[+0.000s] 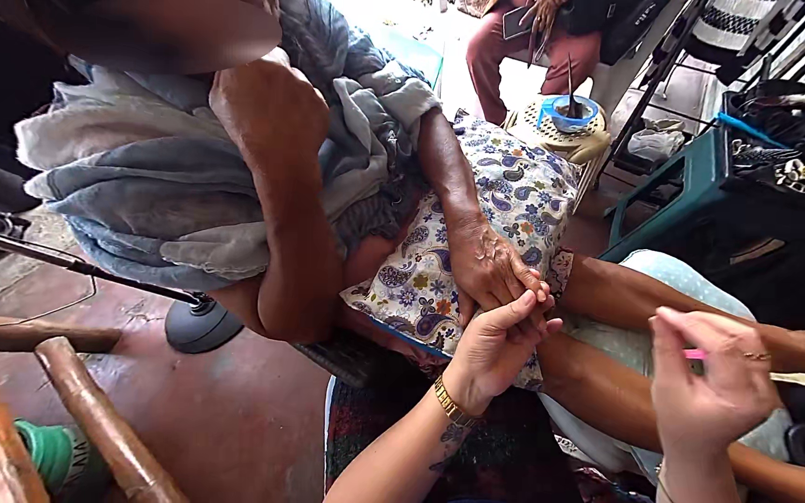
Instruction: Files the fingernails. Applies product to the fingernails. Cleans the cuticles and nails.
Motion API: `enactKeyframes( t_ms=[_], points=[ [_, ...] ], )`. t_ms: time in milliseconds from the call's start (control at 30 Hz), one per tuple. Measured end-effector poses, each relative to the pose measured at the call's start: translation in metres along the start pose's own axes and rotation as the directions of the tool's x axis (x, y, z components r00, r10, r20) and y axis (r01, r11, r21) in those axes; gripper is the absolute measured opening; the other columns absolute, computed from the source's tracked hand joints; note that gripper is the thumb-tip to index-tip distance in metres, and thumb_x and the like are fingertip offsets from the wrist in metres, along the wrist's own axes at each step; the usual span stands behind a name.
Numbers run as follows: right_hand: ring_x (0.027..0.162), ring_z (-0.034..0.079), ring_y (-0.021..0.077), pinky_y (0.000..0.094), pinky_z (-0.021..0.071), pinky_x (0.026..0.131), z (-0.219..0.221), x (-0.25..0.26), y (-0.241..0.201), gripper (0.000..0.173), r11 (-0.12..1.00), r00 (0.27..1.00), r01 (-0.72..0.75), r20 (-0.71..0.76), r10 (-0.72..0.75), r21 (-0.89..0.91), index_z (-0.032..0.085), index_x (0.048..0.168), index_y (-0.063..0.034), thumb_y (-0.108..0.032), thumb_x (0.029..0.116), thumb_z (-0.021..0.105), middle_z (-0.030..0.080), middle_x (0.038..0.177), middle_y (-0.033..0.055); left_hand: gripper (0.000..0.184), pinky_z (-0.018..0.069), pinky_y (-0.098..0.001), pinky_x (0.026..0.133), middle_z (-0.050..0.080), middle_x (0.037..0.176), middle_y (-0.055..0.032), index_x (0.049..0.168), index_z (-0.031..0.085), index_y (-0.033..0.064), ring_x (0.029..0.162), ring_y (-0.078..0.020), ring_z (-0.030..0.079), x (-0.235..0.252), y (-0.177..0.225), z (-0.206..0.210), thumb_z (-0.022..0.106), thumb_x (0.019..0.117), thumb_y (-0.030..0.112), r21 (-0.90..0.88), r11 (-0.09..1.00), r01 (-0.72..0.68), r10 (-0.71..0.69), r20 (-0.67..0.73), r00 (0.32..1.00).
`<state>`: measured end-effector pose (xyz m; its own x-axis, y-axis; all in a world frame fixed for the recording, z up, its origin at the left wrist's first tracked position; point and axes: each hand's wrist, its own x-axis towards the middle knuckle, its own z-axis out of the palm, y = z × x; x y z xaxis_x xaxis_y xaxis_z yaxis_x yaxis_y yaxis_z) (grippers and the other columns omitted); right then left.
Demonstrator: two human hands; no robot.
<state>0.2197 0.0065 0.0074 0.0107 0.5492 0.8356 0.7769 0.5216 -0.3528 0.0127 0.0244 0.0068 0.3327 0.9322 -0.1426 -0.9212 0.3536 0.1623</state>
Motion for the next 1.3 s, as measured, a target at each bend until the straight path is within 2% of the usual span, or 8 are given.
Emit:
enactKeyframes(
  t_ms=[100,233,400,567,700,900,1100,1300],
  points=[
    [0.095,0.065,0.02,0.0293,0.0502,0.087,0.011,-0.008,-0.018,0.013,0.995,0.995,0.077,0.063,-0.073,-0.06,0.077,0.1,-0.0091,-0.013,0.0984,0.065,0.068,0.093,0.0116,0.018,0.0603,-0.0412,0.089,0.074,0.094,-0.015,0.1,0.07,-0.0021,0.089,-0.0242,0.074,0.0,0.0,-0.003,0.054,0.0956,-0.005,-0.002,1.0,0.005,-0.005,0.0,1.0],
    [0.086,0.066,0.0156,0.0198,0.0518,0.08,0.017,0.0,0.003,0.014,0.988,0.992,-0.097,-0.09,0.087,-0.12,0.077,0.095,0.0054,-0.007,0.0936,0.072,0.069,0.086,0.0165,0.016,0.0598,-0.042,0.089,0.072,0.095,-0.0123,0.102,0.069,0.0001,0.088,-0.0225,0.073,0.0,0.002,-0.004,0.054,0.0968,-0.004,0.032,0.999,0.001,0.0,-0.016,1.0],
    [0.096,0.064,0.0203,0.0345,0.0468,0.091,0.025,-0.01,-0.02,0.013,0.994,0.995,0.096,0.044,-0.094,-0.052,0.077,0.1,-0.0122,-0.015,0.0996,0.064,0.069,0.094,0.0087,0.019,0.0598,-0.0391,0.089,0.073,0.095,-0.0137,0.103,0.069,-0.0013,0.088,-0.0222,0.073,0.002,-0.001,-0.006,0.052,0.0969,-0.005,0.023,1.0,0.007,-0.007,-0.005,1.0],
    [0.093,0.066,0.0173,0.0272,0.0497,0.086,0.028,0.006,0.014,0.012,0.995,0.992,-0.097,-0.081,0.096,0.001,0.08,0.097,-0.0016,-0.011,0.0952,0.072,0.072,0.091,0.0139,0.017,0.0593,-0.0403,0.09,0.072,0.093,-0.011,0.103,0.068,0.0003,0.087,-0.0206,0.072,0.001,0.001,-0.008,0.053,0.0978,-0.004,0.054,0.998,0.012,-0.012,0.004,1.0],
    [0.101,0.064,0.0161,0.0375,0.0423,0.103,0.029,-0.001,-0.007,0.012,0.997,0.997,0.069,0.032,-0.07,0.03,0.076,0.1,-0.0163,-0.017,0.1011,0.064,0.069,0.097,0.0054,0.019,0.0594,-0.04,0.09,0.073,0.093,-0.0127,0.104,0.069,-0.0022,0.086,-0.0212,0.073,0.0,0.0,-0.01,0.052,0.0964,-0.005,0.053,0.999,0.005,-0.005,0.001,1.0],
    [0.096,0.067,0.0211,0.0353,0.0487,0.09,0.015,-0.003,0.032,0.012,0.983,0.984,-0.174,-0.05,0.171,-0.057,0.08,0.097,-0.0028,-0.012,0.0947,0.073,0.073,0.094,0.0151,0.026,0.0558,-0.0392,0.098,0.072,0.114,-0.0235,0.125,0.054,-0.0052,0.102,-0.0275,0.073,-0.021,0.002,-0.004,0.05,0.0996,-0.001,0.378,0.922,-0.083,0.081,0.021,0.996],
    [0.109,0.063,0.0142,0.0413,0.0395,0.11,0.011,-0.028,-0.012,0.011,0.996,0.995,0.056,0.079,-0.061,0.066,0.074,0.104,-0.0222,-0.022,0.1026,0.062,0.069,0.104,-0.0004,0.012,0.059,-0.0356,0.092,0.074,0.096,-0.0148,0.1,0.067,-0.0021,0.092,-0.0207,0.074,-0.029,0.006,-0.005,0.056,0.0999,0.003,0.458,0.887,-0.05,0.078,-0.042,0.996],
    [0.102,0.063,0.0175,0.0347,0.0451,0.099,0.011,-0.019,-0.003,0.012,1.0,0.997,-0.012,-0.079,0.013,0.009,0.077,0.098,-0.0097,-0.014,0.0997,0.067,0.069,0.096,0.0082,0.012,0.058,-0.0382,0.095,0.074,0.097,-0.0142,0.1,0.068,-0.0016,0.092,-0.0216,0.074,-0.029,0.006,-0.01,0.056,0.0995,0.003,0.464,0.885,-0.037,0.049,-0.014,0.999]
  ],
)
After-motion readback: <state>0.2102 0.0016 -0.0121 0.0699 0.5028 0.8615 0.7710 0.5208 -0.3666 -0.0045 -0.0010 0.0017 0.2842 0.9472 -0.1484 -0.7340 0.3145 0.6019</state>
